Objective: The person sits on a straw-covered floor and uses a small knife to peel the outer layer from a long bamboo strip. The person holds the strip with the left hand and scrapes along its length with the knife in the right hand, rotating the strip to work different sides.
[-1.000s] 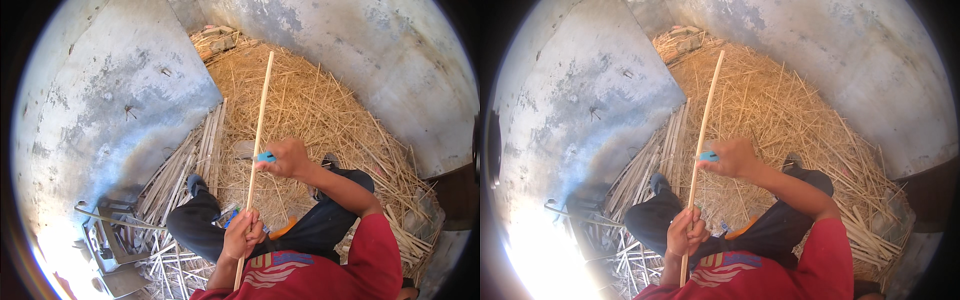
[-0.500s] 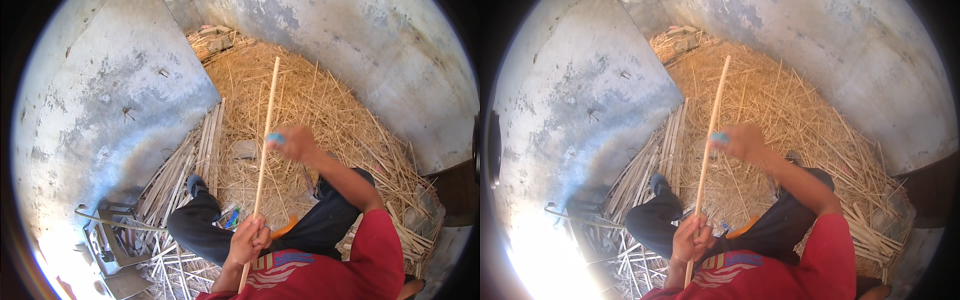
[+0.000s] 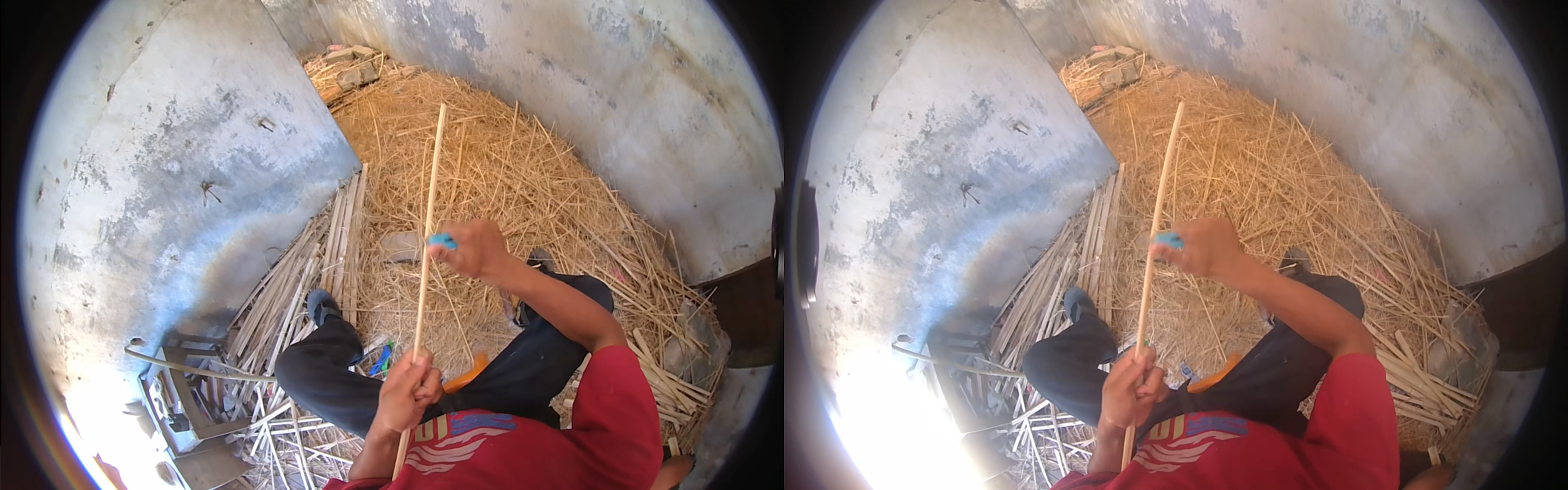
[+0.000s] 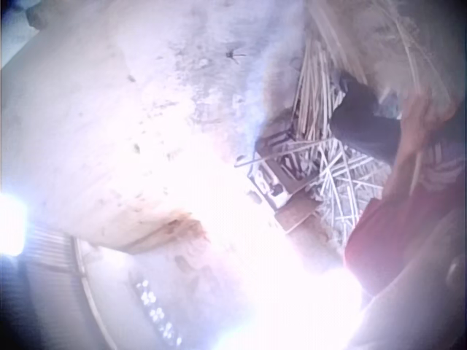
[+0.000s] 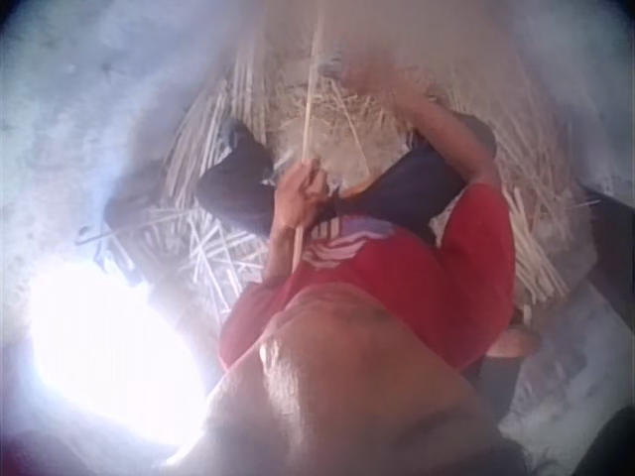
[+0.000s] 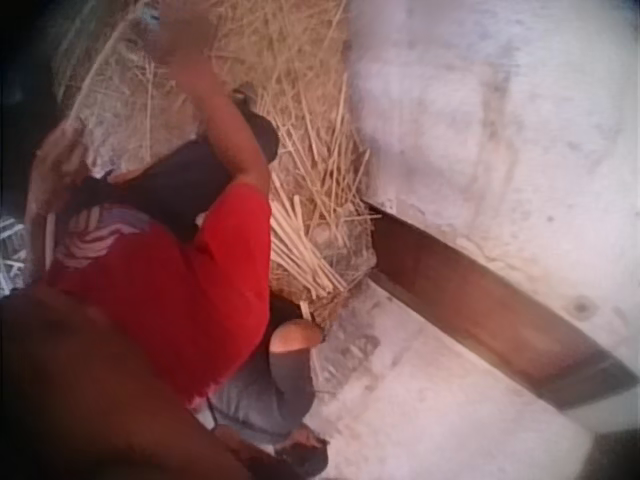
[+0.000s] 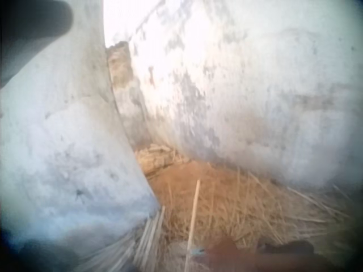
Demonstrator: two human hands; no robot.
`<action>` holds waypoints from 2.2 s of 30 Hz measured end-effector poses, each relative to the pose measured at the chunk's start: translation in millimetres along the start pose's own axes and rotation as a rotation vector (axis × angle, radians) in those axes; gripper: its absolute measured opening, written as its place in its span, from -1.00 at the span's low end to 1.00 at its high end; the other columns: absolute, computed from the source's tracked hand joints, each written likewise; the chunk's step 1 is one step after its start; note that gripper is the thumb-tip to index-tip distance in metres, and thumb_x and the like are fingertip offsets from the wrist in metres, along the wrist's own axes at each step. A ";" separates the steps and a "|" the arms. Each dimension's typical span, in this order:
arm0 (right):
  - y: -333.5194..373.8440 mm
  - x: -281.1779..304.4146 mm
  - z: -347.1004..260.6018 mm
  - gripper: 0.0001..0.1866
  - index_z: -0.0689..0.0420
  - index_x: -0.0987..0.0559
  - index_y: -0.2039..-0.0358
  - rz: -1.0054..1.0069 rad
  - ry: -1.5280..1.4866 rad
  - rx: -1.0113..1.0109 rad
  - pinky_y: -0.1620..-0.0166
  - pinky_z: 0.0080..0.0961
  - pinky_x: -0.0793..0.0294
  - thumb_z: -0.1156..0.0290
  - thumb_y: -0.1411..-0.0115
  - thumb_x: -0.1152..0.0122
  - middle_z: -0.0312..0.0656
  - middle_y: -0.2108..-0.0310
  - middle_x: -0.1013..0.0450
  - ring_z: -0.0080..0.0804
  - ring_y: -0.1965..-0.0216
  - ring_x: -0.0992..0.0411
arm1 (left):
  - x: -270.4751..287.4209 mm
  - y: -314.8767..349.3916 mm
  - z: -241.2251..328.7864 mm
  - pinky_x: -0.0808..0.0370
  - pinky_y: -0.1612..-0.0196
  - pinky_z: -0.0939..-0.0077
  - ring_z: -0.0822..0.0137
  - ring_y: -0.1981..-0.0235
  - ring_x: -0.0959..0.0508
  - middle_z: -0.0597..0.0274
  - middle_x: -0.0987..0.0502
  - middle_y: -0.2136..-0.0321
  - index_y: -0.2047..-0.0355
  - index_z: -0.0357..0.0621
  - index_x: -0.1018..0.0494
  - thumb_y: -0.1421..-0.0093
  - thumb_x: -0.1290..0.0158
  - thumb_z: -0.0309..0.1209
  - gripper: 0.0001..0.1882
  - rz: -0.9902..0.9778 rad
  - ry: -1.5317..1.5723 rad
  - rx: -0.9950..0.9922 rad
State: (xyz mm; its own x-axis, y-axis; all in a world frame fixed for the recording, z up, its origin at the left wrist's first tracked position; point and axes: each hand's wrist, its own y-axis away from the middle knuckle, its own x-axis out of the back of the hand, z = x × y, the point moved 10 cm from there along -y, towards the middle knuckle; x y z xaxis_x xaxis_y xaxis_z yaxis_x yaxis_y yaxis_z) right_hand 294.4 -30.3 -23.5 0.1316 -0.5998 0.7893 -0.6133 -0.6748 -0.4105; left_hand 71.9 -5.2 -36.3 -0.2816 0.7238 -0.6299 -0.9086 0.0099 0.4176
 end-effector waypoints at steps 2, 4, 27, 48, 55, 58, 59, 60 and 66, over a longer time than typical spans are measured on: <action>12.0 6.8 -33.3 -0.23 0.05 -0.35 0.80 0.058 -0.068 0.159 0.71 -0.36 -0.22 -0.44 -0.12 0.15 -0.24 0.86 -0.23 -0.29 0.80 -0.30 | 1.3 -0.1 3.2 -0.02 0.63 0.65 0.58 0.75 -0.02 0.48 -0.05 0.76 0.39 -0.02 -0.15 -0.41 0.28 -0.20 -0.75 0.003 -0.027 -0.009; 4.5 13.3 -16.3 -0.21 0.05 -0.38 0.80 0.134 -0.079 0.111 0.72 -0.37 -0.22 -0.47 -0.09 0.15 -0.24 0.86 -0.24 -0.34 0.82 -0.28 | -1.0 2.6 0.6 -0.01 0.64 0.64 0.58 0.75 -0.02 0.48 -0.05 0.75 0.39 -0.02 -0.15 -0.41 0.27 -0.21 -0.75 0.001 -0.046 0.008; -13.3 51.1 51.2 -0.25 -0.02 -0.68 0.43 0.088 -0.101 -0.181 0.52 -0.22 -0.38 -0.45 -0.13 0.18 -0.15 0.72 -0.44 -0.21 0.61 -0.47 | 5.1 14.3 -11.9 -0.09 0.63 0.65 0.56 0.83 -0.06 0.43 -0.10 0.79 0.37 -0.14 -0.26 -0.40 0.32 -0.24 -0.71 -0.029 0.148 0.055; 17.7 23.6 -48.8 -0.29 0.02 -0.45 0.77 0.059 -0.047 0.161 0.69 -0.34 -0.29 -0.46 0.05 -0.08 -0.24 0.82 -0.33 -0.27 0.79 -0.36 | 11.8 -4.1 20.5 -0.04 0.64 0.62 0.58 0.77 -0.05 0.45 -0.12 0.78 0.40 -0.13 -0.25 -0.39 0.29 -0.26 -0.72 0.134 -0.229 -0.067; 4.7 35.8 -48.0 -0.26 0.00 -0.27 0.80 0.142 -0.040 0.257 0.68 -0.35 -0.22 -0.48 0.03 -0.01 -0.26 0.83 -0.22 -0.24 0.77 -0.31 | -4.4 -8.5 10.3 -0.01 0.64 0.64 0.58 0.80 -0.01 0.44 -0.09 0.77 0.39 -0.09 -0.20 -0.42 0.33 -0.22 -0.72 -0.013 0.066 -0.004; 0.1 36.2 -42.9 -0.25 0.01 -0.27 0.79 0.127 -0.083 0.247 0.68 -0.34 -0.21 -0.50 -0.01 0.09 -0.25 0.83 -0.21 -0.25 0.77 -0.30 | -5.3 -6.5 14.9 0.00 0.64 0.64 0.58 0.81 0.00 0.44 -0.10 0.77 0.38 -0.09 -0.20 -0.42 0.32 -0.22 -0.72 -0.028 0.054 -0.025; 1.7 37.1 -43.3 -0.24 0.01 -0.27 0.78 0.140 -0.068 0.254 0.68 -0.34 -0.21 -0.50 -0.03 0.13 -0.25 0.83 -0.20 -0.25 0.78 -0.29 | -5.9 -7.1 15.6 0.00 0.65 0.64 0.58 0.81 0.01 0.44 -0.10 0.77 0.38 -0.09 -0.20 -0.42 0.33 -0.23 -0.73 -0.037 0.053 -0.028; 3.1 36.2 -44.7 -0.24 0.01 -0.28 0.78 0.151 -0.060 0.264 0.68 -0.33 -0.20 -0.50 -0.05 0.17 -0.26 0.83 -0.20 -0.26 0.78 -0.29 | -5.5 -6.9 16.3 0.00 0.65 0.64 0.58 0.81 0.01 0.44 -0.10 0.78 0.37 -0.09 -0.20 -0.42 0.33 -0.23 -0.73 -0.039 0.053 -0.035; 0.5 44.0 -38.0 -0.24 0.01 -0.28 0.77 0.225 -0.064 0.302 0.69 -0.33 -0.19 -0.42 -0.19 0.36 -0.26 0.85 -0.15 -0.26 0.79 -0.26 | -3.4 -4.7 3.6 -0.03 0.64 0.65 0.58 0.80 -0.01 0.44 -0.10 0.78 0.38 -0.10 -0.20 -0.42 0.33 -0.22 -0.72 -0.040 0.084 -0.004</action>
State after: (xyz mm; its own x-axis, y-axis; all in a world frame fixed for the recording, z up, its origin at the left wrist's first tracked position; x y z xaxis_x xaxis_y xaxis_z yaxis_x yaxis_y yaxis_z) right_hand 270.3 -40.7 28.4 0.0737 -0.7664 0.6381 -0.3768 -0.6138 -0.6937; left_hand 78.2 -5.2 -33.8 -0.2700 0.6629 -0.6984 -0.9207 0.0345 0.3887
